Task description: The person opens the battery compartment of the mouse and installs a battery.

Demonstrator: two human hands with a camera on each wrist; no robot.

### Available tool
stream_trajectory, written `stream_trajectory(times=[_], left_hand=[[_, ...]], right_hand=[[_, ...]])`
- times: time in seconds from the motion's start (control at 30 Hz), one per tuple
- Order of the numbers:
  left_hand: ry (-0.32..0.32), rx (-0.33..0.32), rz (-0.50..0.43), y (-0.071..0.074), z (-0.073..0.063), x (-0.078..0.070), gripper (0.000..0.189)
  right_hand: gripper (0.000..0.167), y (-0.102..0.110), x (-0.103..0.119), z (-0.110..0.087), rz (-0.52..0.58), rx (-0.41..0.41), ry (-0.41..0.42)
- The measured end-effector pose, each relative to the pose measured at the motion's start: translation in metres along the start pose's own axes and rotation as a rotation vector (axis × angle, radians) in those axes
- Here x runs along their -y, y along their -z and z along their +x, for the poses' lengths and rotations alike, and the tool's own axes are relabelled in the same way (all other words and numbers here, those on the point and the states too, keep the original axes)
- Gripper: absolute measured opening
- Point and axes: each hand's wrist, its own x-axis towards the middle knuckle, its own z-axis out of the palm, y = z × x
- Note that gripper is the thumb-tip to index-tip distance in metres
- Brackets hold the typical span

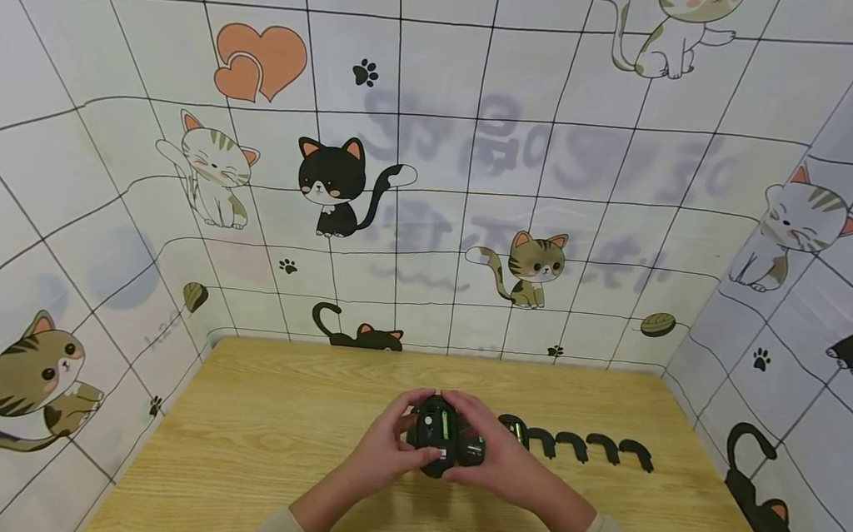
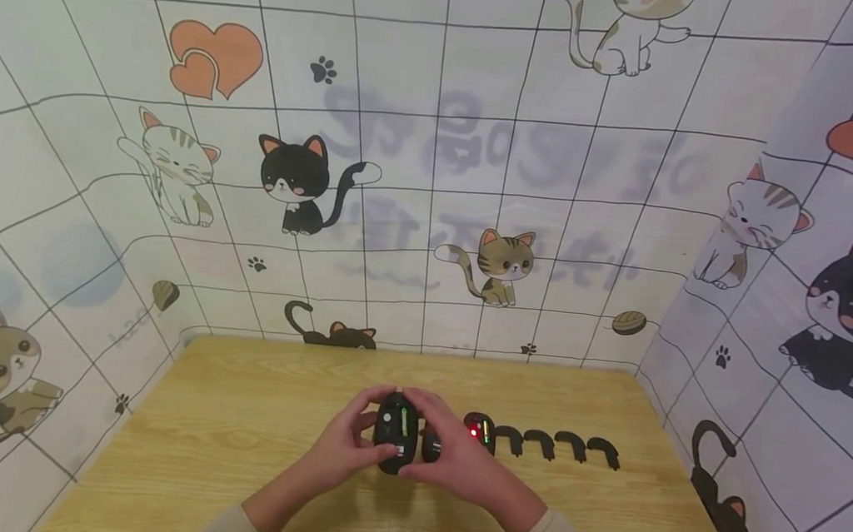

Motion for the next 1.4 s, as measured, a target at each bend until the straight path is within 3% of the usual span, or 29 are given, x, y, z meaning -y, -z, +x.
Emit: stream_trajectory(times=[0.37, 0.53, 0.7, 1.0, 1.1, 1.3, 1.4], left_hand=[[0.004, 0.024, 0.002, 0.002, -0.002, -0.002, 0.087], [0.042, 0.085, -0.002, 0.007, -0.007, -0.002, 0.108], [0.059, 0.135, -0.026, 0.013, -0.009, 0.0, 0.113], [0.067, 0.132, 0.056, 0.03, -0.014, 0.003, 0.119], [0.054, 0.122, 0.127, 0.037, -0.016, 0.003, 0.119], [-0.018, 0.041, 0.373, 0.053, -0.019, 0.005, 0.116], [-0.049, 0.018, 0.454, 0.062, -0.02, 0.008, 0.114]], right_hand=[[0.114, -0.003, 0.001, 0.002, -0.066, 0.025, -0.01], [0.113, -0.005, -0.003, 0.002, -0.07, 0.0, -0.024], [0.112, -0.007, -0.005, 0.003, -0.078, -0.034, -0.023], [0.109, -0.018, -0.009, 0.018, -0.121, -0.049, -0.017], [0.11, -0.023, -0.013, 0.023, -0.125, -0.038, -0.016], [0.109, -0.033, -0.019, 0.037, -0.173, -0.008, 0.015], [0.109, -0.038, -0.02, 0.044, -0.176, 0.007, 0.009]])
